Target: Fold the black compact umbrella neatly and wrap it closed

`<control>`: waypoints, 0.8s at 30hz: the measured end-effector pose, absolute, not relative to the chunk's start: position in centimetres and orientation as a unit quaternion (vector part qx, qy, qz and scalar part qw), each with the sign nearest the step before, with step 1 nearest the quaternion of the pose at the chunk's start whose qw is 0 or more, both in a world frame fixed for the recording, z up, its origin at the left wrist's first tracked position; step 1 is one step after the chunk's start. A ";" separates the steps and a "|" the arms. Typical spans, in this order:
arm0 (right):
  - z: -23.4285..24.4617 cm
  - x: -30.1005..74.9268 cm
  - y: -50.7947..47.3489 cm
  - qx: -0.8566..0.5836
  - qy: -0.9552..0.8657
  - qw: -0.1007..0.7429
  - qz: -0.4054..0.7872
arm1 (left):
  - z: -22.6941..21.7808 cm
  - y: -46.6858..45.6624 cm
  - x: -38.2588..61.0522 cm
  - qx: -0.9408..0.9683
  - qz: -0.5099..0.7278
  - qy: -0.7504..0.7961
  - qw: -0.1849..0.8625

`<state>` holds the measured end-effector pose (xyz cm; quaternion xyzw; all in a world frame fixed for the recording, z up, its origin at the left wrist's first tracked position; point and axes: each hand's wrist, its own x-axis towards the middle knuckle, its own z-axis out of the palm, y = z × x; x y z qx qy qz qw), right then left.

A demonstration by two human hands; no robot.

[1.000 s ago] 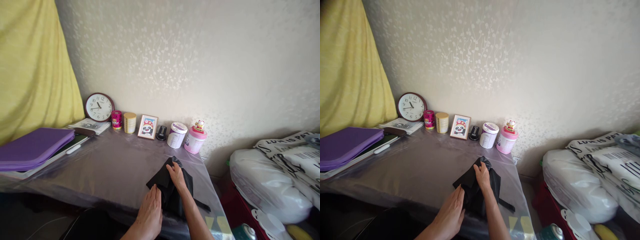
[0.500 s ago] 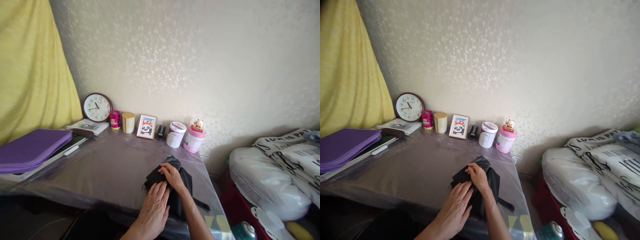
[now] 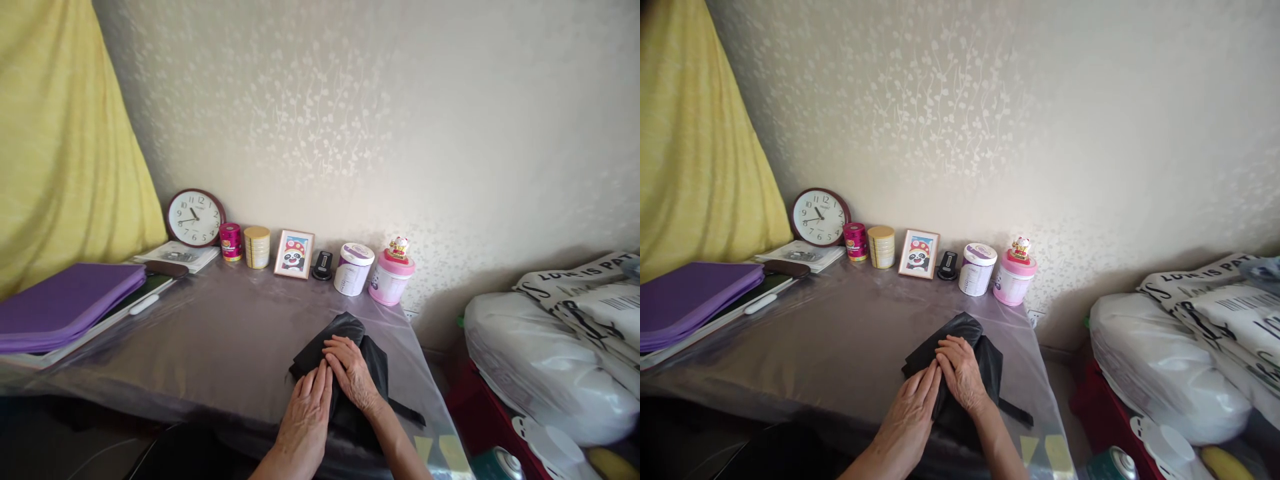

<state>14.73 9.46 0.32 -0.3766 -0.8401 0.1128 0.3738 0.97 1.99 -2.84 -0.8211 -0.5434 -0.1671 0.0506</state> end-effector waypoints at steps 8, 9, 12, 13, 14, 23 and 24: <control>-0.4 16.3 15.3 -0.430 -0.834 0.337 0.075 | -3.2 2.0 0.8 -0.812 -0.143 -0.566 0.009; -0.5 16.6 16.0 -0.433 -0.832 0.339 0.077 | -3.0 2.0 0.8 -0.811 -0.144 -0.567 0.001; -0.8 17.3 17.9 -0.449 -0.824 0.337 0.081 | -2.5 2.0 0.8 -0.808 -0.147 -0.570 -0.016; -0.8 17.5 18.4 -0.462 -0.818 0.332 0.079 | -2.4 2.0 0.8 -0.809 -0.145 -0.570 -0.021; -0.7 17.8 18.6 -0.482 -0.809 0.330 0.072 | -2.2 2.0 0.8 -0.808 -0.141 -0.572 -0.026; 0.3 16.2 11.8 -0.436 -0.816 0.373 0.060 | -2.0 1.8 0.7 -0.801 -0.141 -0.581 -0.037; 0.1 15.9 11.4 -0.422 -0.832 0.354 0.070 | -2.1 1.9 0.7 -0.801 -0.147 -0.580 -0.036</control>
